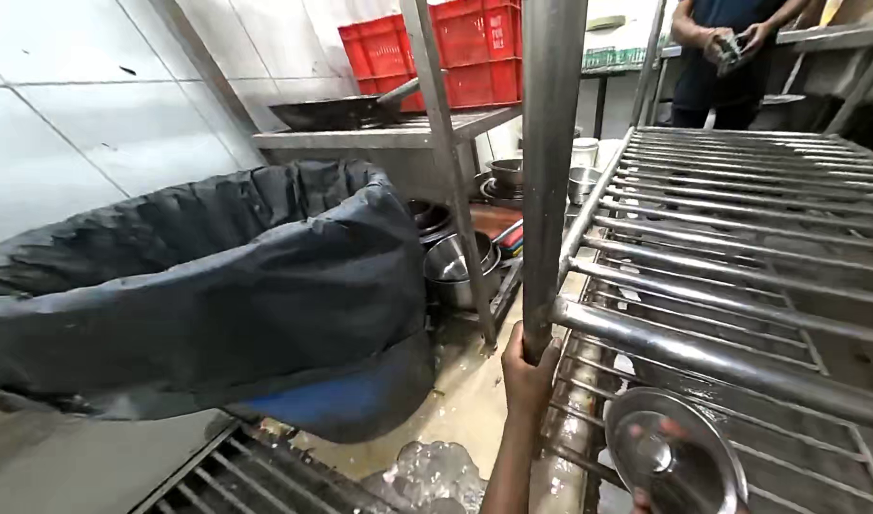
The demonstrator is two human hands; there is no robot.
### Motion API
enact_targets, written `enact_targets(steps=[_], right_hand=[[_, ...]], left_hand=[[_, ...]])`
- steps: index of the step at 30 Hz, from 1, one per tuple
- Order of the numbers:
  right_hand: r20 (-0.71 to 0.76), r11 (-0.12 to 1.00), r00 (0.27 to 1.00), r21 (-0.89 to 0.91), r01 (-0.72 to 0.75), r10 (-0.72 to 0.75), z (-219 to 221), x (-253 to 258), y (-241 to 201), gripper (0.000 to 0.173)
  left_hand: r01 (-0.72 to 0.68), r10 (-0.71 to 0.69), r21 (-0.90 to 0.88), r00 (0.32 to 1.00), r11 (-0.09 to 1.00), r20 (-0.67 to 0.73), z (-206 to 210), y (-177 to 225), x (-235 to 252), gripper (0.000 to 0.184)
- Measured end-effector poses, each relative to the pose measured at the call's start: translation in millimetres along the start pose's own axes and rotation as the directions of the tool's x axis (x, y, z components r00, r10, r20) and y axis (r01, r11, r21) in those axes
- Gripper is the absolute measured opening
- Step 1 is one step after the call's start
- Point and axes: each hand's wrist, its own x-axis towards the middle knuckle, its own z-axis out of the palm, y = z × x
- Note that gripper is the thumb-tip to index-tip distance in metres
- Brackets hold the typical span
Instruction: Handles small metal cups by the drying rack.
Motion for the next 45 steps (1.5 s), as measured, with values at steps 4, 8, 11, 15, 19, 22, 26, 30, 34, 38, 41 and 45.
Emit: enact_targets(steps=[4, 8, 11, 15, 19, 22, 26, 30, 34, 38, 41, 45], right_hand=[[-0.071, 0.913, 0.995, -0.406, 0.034, -0.068, 26.4, 21.9, 26.4, 0.081], [-0.065, 0.717, 0.952, -0.674, 0.179, -0.299, 56.3, 55.6, 41.0, 0.056], [0.135, 0.403, 0.872, -0.846, 0.349, -0.471, 59.3, 77.9, 40.3, 0.057], [0.394, 0.029, 0.765, -0.881, 0.473, -0.509, 78.6, 95.3, -1.2, 0.076], [0.619, -0.352, 0.712, -0.781, 0.516, -0.331, 97.7, 119.7, -46.5, 0.088], [0.657, -0.466, 0.73, -0.714, 0.523, -0.189, 109.4, 138.7, -68.3, 0.084], [0.657, -0.373, 0.749, -0.719, 0.586, -0.089, 123.8, 156.2, -81.3, 0.065], [0.781, -0.331, 0.613, -0.613, 0.717, -0.12, 126.7, 173.8, -65.7, 0.031], [0.895, -0.314, 0.421, -0.447, 0.838, -0.15, 125.2, 187.3, -47.9, 0.024], [0.95, -0.384, 0.243, -0.302, 0.872, -0.195, 138.4, 194.7, -34.7, 0.02], [0.934, -0.462, 0.264, -0.349, 0.815, -0.239, 140.9, 187.7, -18.9, 0.024], [0.682, -0.167, 0.497, -0.663, 0.73, -0.536, 114.5, 153.8, 12.4, 0.028]], left_hand=[[-0.014, 0.03, -0.11, 0.988, 0.994, 0.149, -12.1, 1.9, -9.7, 0.038], [-0.012, 0.049, -0.216, 0.985, 0.976, 0.168, -10.4, 3.0, -7.9, 0.055], [-0.001, 0.033, -0.192, 0.985, 0.981, 0.168, -10.6, -2.2, -6.6, 0.06], [0.025, -0.022, -0.051, 0.998, 0.998, 0.063, 1.2, -18.8, -10.1, 0.073], [0.031, -0.028, 0.058, 0.998, 0.998, -0.06, 10.9, -11.8, -12.3, 0.053], [-0.083, 0.108, 0.108, 0.961, 0.991, -0.256, 9.0, 15.0, -12.3, 0.052], [-0.237, 0.248, 0.074, 0.908, 0.969, -0.338, 0.6, 53.1, -0.6, 0.054], [-0.197, 0.193, -0.009, 0.969, 0.98, -0.155, 11.3, 52.1, -4.9, 0.066], [-0.206, 0.203, -0.015, 0.973, 0.979, -0.109, 18.9, 43.8, -5.6, 0.064], [-0.274, 0.257, -0.084, 0.952, 0.958, -0.164, 18.1, 44.4, -5.2, 0.061], [-0.44, 0.409, -0.048, 0.866, 0.897, -0.288, 13.7, 53.5, -5.5, 0.071], [-0.578, 0.527, -0.116, 0.796, 0.808, -0.296, 19.1, 56.3, -10.8, 0.088]])
